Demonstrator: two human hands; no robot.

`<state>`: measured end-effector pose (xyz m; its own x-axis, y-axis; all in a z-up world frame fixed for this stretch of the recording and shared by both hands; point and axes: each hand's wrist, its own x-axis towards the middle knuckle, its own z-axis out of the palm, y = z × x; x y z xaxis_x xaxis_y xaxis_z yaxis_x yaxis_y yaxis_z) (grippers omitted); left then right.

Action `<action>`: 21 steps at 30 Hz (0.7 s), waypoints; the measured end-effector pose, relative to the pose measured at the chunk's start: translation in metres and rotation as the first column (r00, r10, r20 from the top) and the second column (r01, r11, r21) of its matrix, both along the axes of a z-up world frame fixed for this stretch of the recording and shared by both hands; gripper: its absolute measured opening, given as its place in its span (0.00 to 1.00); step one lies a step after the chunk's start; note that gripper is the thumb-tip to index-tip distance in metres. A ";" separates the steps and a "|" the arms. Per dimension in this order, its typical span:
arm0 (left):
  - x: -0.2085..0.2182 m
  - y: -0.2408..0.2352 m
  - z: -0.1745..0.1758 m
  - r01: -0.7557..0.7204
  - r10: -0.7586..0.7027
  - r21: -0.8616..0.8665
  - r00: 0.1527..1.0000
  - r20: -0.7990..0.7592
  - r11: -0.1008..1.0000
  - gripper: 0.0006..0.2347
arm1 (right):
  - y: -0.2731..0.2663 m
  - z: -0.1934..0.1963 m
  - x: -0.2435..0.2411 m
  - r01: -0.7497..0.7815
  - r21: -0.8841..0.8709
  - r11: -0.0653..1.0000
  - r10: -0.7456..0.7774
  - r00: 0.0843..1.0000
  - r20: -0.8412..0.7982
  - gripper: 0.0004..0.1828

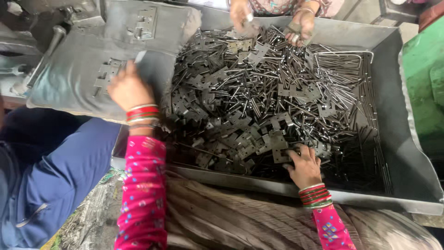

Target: The person sorts small metal hinge components and pins from a large metal bin, picking them up by hand and separating different types.

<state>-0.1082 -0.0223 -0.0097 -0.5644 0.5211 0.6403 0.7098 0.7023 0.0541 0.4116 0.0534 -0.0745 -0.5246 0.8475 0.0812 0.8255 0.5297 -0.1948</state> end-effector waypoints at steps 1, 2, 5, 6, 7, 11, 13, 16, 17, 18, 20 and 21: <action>-0.013 -0.003 -0.005 -0.059 0.059 0.002 0.998 0.036 0.998 0.16 | -0.002 -0.001 0.002 -0.012 0.009 1.000 0.012 1.000 0.007 0.26; -0.018 -0.005 -0.010 -0.117 0.117 0.001 0.990 0.073 0.993 0.17 | -0.003 -0.002 0.002 -0.011 0.006 1.000 0.011 1.000 0.008 0.26; 0.008 0.006 -0.003 -0.052 0.077 0.150 0.983 -0.167 0.987 0.24 | -0.003 -0.001 -0.002 -0.022 0.032 0.999 0.021 0.999 0.049 0.22; 0.028 0.010 0.005 -0.022 0.058 0.151 0.971 -0.234 0.988 0.23 | -0.003 0.001 -0.001 -0.032 0.043 0.999 0.031 0.999 0.023 0.21; 0.055 0.012 0.009 0.005 0.038 0.144 0.954 -0.297 0.990 0.22 | -0.004 0.003 -0.002 -0.043 0.049 0.998 0.043 0.999 0.000 0.20; 0.161 0.023 0.014 0.355 -0.345 -0.145 0.934 0.090 0.923 0.14 | -0.014 0.019 -0.003 0.015 0.313 0.950 0.049 0.980 -0.194 0.18; 0.198 0.024 -0.003 0.641 -0.535 -0.226 0.750 0.389 0.734 0.09 | -0.007 0.034 -0.001 -0.013 0.138 0.990 0.112 0.662 -0.741 0.11; 0.236 0.016 -0.053 0.822 -0.551 -0.306 0.555 0.624 0.481 0.11 | 0.001 0.048 0.011 -0.407 -0.452 0.794 -0.551 -0.165 -0.818 0.11; 0.247 0.014 -0.074 0.827 -0.554 -0.305 0.548 0.626 0.473 0.11 | 0.006 0.049 0.017 -0.399 -0.455 0.796 -0.551 -0.168 -0.818 0.11; 0.258 0.013 -0.093 0.806 -0.534 -0.378 0.587 0.609 0.455 0.07 | 0.013 0.051 0.025 -0.408 -0.445 0.797 -0.568 -0.255 -0.783 0.13; 0.268 0.012 -0.119 0.783 -0.516 -0.450 0.621 0.590 0.429 0.05 | 0.015 0.050 0.035 -0.412 -0.438 0.799 -0.582 -0.342 -0.738 0.19; 0.271 0.017 -0.123 0.762 -0.473 -0.508 0.647 0.598 0.401 0.04 | 0.019 0.052 0.041 -0.512 -0.391 0.765 -0.631 -0.471 -0.617 0.29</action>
